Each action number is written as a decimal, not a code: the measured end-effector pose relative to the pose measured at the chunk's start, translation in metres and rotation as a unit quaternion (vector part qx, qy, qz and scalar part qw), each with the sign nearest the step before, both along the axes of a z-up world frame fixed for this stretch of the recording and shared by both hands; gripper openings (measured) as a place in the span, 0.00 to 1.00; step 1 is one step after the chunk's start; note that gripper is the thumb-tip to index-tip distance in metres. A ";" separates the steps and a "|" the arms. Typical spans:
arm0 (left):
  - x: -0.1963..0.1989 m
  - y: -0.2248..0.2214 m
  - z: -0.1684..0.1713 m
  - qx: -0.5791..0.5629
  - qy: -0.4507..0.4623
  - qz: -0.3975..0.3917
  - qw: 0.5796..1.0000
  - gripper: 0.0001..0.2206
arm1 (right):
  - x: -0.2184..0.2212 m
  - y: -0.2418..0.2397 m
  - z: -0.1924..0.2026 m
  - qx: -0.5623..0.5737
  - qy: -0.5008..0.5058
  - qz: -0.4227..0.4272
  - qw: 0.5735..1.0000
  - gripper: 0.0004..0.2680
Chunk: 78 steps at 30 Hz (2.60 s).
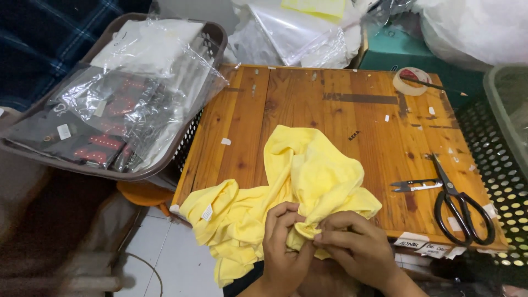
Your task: Trimming excess threads and small fabric pieces from a yellow garment using scissors on a wooden workbench.
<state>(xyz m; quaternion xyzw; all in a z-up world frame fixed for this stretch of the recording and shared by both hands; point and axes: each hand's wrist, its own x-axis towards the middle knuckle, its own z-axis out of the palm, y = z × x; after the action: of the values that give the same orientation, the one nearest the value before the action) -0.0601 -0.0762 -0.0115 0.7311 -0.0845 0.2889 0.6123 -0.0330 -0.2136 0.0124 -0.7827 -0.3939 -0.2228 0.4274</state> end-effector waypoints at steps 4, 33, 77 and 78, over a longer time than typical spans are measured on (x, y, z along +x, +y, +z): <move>0.003 0.002 -0.004 -0.008 -0.032 0.008 0.999 0.10 | -0.002 -0.006 -0.005 0.053 -0.017 -0.001 0.998 0.03; -0.004 0.003 -0.003 -0.112 0.184 -0.066 0.974 0.10 | 0.004 -0.010 -0.005 -0.035 -0.108 -0.091 0.989 0.05; -0.007 0.024 0.011 -0.246 0.135 -0.145 0.949 0.13 | 0.013 -0.023 0.000 0.004 0.046 -0.150 0.988 0.10; -0.007 0.024 0.013 -0.248 0.173 -0.217 0.928 0.23 | 0.019 -0.021 0.002 0.028 0.053 -0.173 0.983 0.10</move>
<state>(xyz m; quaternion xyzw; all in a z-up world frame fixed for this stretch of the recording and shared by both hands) -0.0672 -0.0520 0.0016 0.5584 -0.0592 0.0299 0.8269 -0.0144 -0.2350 0.0142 -0.8376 -0.2229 -0.2624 0.4242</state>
